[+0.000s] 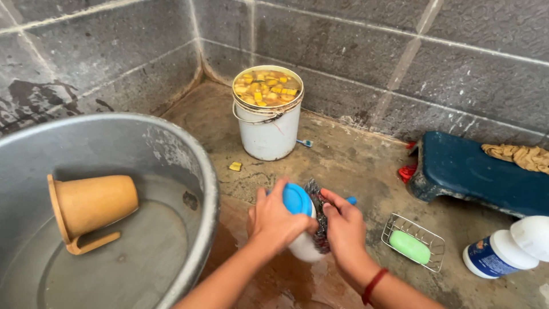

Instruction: The person cleans a tiled area using a cloth and a sponge. They wipe a black surface and the surrounding tiles, then wash a plastic jug and a container with a blue lid. The person also handles a bottle of cleaning liquid and a toothbrush.

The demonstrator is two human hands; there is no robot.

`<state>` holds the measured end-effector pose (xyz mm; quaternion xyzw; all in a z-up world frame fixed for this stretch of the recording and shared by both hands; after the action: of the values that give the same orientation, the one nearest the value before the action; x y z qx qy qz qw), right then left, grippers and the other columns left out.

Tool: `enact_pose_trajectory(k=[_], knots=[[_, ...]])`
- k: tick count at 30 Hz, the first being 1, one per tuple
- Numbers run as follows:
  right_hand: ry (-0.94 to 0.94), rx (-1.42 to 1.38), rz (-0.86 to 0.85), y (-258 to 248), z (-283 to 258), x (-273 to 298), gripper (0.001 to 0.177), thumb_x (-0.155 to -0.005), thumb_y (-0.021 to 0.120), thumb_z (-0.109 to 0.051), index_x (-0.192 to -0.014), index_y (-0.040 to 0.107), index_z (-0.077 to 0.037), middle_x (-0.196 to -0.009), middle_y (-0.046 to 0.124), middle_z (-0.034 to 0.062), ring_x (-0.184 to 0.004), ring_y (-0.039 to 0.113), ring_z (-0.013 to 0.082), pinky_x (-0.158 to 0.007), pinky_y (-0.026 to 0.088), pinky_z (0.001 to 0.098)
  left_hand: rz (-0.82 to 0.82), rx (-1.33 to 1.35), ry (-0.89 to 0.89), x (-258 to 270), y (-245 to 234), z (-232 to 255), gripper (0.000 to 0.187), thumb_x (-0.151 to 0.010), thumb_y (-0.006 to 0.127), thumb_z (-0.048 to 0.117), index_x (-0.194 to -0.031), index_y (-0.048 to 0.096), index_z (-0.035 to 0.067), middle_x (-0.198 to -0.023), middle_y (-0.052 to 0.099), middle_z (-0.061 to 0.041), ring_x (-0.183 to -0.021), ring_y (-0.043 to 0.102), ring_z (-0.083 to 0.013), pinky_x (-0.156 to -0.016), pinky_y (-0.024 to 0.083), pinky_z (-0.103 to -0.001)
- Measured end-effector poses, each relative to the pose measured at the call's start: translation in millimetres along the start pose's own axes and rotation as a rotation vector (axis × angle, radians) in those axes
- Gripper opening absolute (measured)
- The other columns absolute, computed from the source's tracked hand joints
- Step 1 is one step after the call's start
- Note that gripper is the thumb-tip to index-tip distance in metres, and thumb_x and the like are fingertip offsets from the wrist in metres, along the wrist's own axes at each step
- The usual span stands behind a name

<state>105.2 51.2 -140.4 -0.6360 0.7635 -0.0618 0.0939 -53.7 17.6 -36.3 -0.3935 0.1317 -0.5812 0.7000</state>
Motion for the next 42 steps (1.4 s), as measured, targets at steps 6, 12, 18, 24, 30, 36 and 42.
enact_pose_trajectory(k=[6, 12, 18, 24, 30, 36, 42], knots=[[0.17, 0.36, -0.01, -31, -10, -21, 0.035, -0.095, 0.061, -0.015, -0.127, 0.076, -0.014, -0.095, 0.079, 0.0155, -0.081, 0.074, 0.0229, -0.077, 0.057, 0.0355, -0.023, 0.007, 0.068, 7, 0, 25, 0.112, -0.042, 0.088, 0.031, -0.146, 0.048, 0.037, -0.14, 0.049, -0.012, -0.128, 0.054, -0.0425, -0.105, 0.05, -0.048], [0.096, -0.055, -0.301, -37, -35, -66, 0.026, -0.088, 0.064, -0.008, -0.108, 0.079, -0.001, -0.097, 0.081, 0.009, -0.083, 0.074, 0.0157, -0.077, 0.059, 0.0318, -0.042, 0.018, 0.376, 16, -3, 34, 0.113, -0.039, 0.088, 0.029, -0.145, 0.049, 0.036, -0.139, 0.047, -0.013, -0.124, 0.054, -0.0425, -0.103, 0.049, -0.048], [0.189, 0.217, -0.458, -59, 23, -85, 0.022, -0.085, 0.065, -0.009, -0.098, 0.08, 0.001, -0.09, 0.081, 0.0155, -0.08, 0.076, 0.0227, -0.076, 0.061, 0.0398, -0.183, -0.202, 0.612, 18, 13, 34, 0.105, -0.042, 0.089, 0.031, -0.141, 0.054, 0.043, -0.14, 0.048, -0.009, -0.124, 0.052, -0.0419, -0.102, 0.048, -0.051], [0.115, 1.025, -0.321, -111, 82, -33, 0.028, -0.079, 0.066, -0.022, -0.103, 0.082, -0.019, -0.099, 0.079, 0.014, -0.099, 0.077, 0.032, -0.093, 0.059, 0.0434, -0.225, -0.53, 0.638, -5, 63, -2, 0.112, -0.052, 0.088, 0.029, -0.153, 0.039, 0.041, -0.146, 0.038, -0.017, -0.127, 0.044, -0.0513, -0.095, 0.051, -0.058], [-0.069, 1.373, -0.415, -105, 44, 0, 0.04, -0.081, 0.072, -0.03, -0.121, 0.07, -0.022, -0.119, 0.068, 0.0016, -0.125, 0.056, 0.0241, -0.111, 0.037, 0.0485, -0.167, -0.542, 0.455, -27, 67, -40, 0.115, -0.057, 0.09, 0.039, -0.154, 0.029, 0.043, -0.158, 0.022, -0.018, -0.132, 0.039, -0.0542, -0.1, 0.048, -0.058], [-0.717, 0.735, -0.414, -15, -8, 4, 0.05, -0.081, 0.07, -0.025, -0.126, 0.06, -0.007, -0.128, 0.063, 0.0136, -0.124, 0.055, 0.0341, -0.106, 0.043, 0.0463, 0.163, -0.412, 0.46, -64, -20, -4, 0.058, -0.088, 0.068, 0.036, -0.138, 0.052, 0.012, -0.149, 0.046, -0.019, -0.121, 0.062, -0.0431, -0.099, 0.053, -0.054], [-0.389, 1.184, -0.749, 61, -40, 18, 0.093, -0.083, 0.078, -0.049, -0.162, 0.029, -0.037, -0.167, 0.015, 0.0091, -0.151, 0.007, 0.0495, -0.105, 0.02, 0.0767, 0.949, -0.023, 0.098, -86, -148, -99, 0.064, -0.079, 0.078, 0.023, -0.133, 0.049, 0.004, -0.152, 0.029, -0.031, -0.118, 0.054, -0.0508, -0.098, 0.047, -0.052]])
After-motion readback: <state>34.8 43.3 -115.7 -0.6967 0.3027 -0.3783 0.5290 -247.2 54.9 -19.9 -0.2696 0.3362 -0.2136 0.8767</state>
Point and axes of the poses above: each hand's wrist, its own x-axis away from the middle knuckle, its own y-axis out of the palm, z = x × y, the point moved 2 cm from there along -x, towards the middle knuckle
